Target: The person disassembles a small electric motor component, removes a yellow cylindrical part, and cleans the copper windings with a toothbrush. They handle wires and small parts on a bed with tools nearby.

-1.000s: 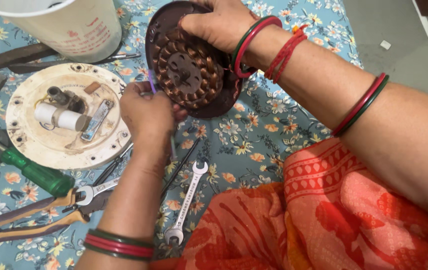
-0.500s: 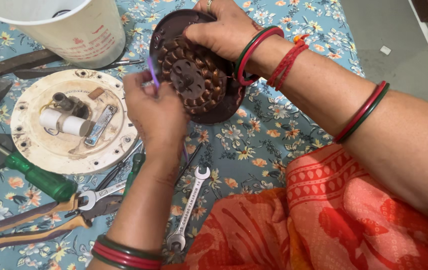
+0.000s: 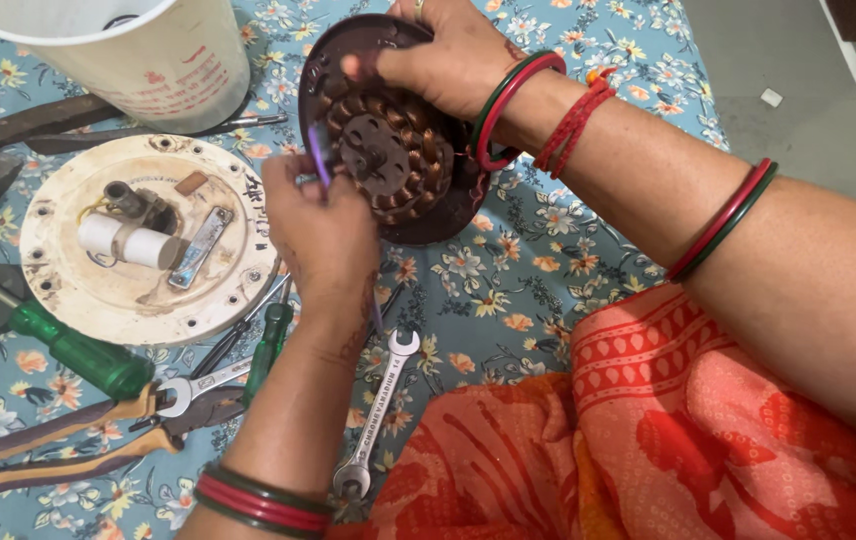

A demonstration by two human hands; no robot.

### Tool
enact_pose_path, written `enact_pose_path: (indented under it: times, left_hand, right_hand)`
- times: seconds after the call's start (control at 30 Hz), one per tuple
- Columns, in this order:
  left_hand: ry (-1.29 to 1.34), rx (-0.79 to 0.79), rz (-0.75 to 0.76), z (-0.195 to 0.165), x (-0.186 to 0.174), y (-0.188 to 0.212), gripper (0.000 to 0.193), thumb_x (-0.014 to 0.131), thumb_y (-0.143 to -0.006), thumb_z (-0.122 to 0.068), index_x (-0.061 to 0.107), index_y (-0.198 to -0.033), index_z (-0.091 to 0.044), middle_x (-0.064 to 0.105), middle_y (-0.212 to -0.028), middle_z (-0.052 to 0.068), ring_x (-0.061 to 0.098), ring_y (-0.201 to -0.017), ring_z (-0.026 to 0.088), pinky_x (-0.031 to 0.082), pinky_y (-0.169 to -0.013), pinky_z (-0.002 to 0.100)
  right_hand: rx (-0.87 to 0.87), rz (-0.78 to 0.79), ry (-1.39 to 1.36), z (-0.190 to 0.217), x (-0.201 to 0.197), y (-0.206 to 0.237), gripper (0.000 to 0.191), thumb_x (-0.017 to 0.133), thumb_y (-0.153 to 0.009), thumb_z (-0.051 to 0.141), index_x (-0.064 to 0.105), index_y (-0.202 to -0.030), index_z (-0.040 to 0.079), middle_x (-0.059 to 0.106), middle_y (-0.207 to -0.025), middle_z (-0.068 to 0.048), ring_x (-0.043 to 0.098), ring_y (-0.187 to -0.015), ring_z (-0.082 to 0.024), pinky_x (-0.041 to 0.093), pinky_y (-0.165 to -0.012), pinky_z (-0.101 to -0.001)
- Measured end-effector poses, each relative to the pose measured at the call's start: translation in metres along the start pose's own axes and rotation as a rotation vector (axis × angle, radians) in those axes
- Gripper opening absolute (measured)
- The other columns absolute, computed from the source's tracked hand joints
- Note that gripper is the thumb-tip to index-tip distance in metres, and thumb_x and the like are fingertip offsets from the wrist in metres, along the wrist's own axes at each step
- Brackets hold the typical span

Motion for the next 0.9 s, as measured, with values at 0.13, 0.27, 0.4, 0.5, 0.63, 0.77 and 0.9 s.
enact_pose_path:
  times: [0.13,0.27,0.4,0.5,0.63,0.77,0.9]
  left_hand:
    - [0.007,-0.455,0.036,0.019,-0.004,0.002,0.022,0.058,-0.089,-0.004,0.056,-0.111,-0.003,0.064,-0.080,0.009,0.062,-0.062,0.020,0.049,-0.054,0.035]
    - [0.040,0.059,-0.016,-0.012,-0.002,0.004,0.025,0.060,-0.094,0.000,0.055,-0.118,-0.002,0.065,-0.089,0.008,0.063,-0.069,0.015,0.051,-0.062,0.031]
    - [-0.043,0.426,-0.032,-0.032,0.001,0.018,0.024,0.062,-0.097,0.003,0.058,-0.120,-0.002,0.067,-0.094,0.009,0.065,-0.081,0.016,0.052,-0.073,0.033]
    - [-0.050,0.015,0.035,-0.011,-0.003,0.004,0.022,0.062,-0.092,-0.002,0.059,-0.114,-0.004,0.066,-0.083,0.007,0.065,-0.072,0.014,0.052,-0.064,0.033]
    - [-0.044,-0.125,0.010,-0.003,-0.012,-0.005,0.021,0.064,-0.090,-0.002,0.061,-0.111,-0.005,0.066,-0.082,0.006,0.063,-0.071,0.015,0.052,-0.065,0.034]
    - [-0.019,-0.035,-0.006,-0.007,-0.008,-0.005,0.024,0.064,-0.087,-0.001,0.061,-0.111,-0.004,0.066,-0.081,0.004,0.063,-0.070,0.013,0.051,-0.064,0.031]
    - [0.102,-0.472,0.059,0.017,-0.007,-0.006,0.019,0.061,-0.087,-0.001,0.057,-0.105,0.000,0.058,-0.078,0.006,0.059,-0.060,0.022,0.048,-0.054,0.042]
  right_hand:
    - [-0.029,0.000,-0.003,0.001,0.000,0.001,0.030,0.080,-0.081,0.025,0.071,-0.103,0.007,0.076,-0.087,-0.003,0.074,-0.077,-0.012,0.062,-0.069,-0.0277]
    - [-0.023,0.007,-0.012,0.000,-0.002,0.001,0.024,0.073,-0.082,0.022,0.072,-0.100,0.007,0.076,-0.085,-0.003,0.073,-0.075,-0.011,0.061,-0.067,-0.0276]
    - [-0.007,0.016,-0.029,0.000,-0.002,0.000,0.021,0.069,-0.082,0.020,0.068,-0.097,0.005,0.071,-0.079,-0.003,0.069,-0.069,-0.012,0.057,-0.060,-0.0298]
    - [-0.036,0.019,0.034,0.003,-0.002,0.001,0.020,0.067,-0.083,0.020,0.068,-0.096,0.005,0.070,-0.079,-0.003,0.067,-0.070,-0.011,0.056,-0.062,-0.0293]
    - [-0.018,0.060,-0.045,0.002,-0.002,0.000,0.021,0.066,-0.082,0.018,0.067,-0.098,0.005,0.070,-0.081,-0.003,0.068,-0.071,-0.011,0.056,-0.064,-0.0281]
    - [-0.002,0.042,-0.027,-0.001,-0.001,-0.001,0.021,0.067,-0.084,0.019,0.069,-0.099,0.005,0.072,-0.083,-0.004,0.069,-0.073,-0.011,0.057,-0.066,-0.0276]
    - [-0.032,-0.031,0.047,-0.001,-0.002,0.000,0.031,0.082,-0.081,0.026,0.069,-0.102,0.007,0.075,-0.087,-0.004,0.073,-0.073,-0.010,0.061,-0.065,-0.0267]
Point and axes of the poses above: each hand's wrist, its own y-axis away from the middle knuckle, its own x-axis out of the palm, z = x × y, the point moved 5 cm from there along -y, towards the middle knuckle
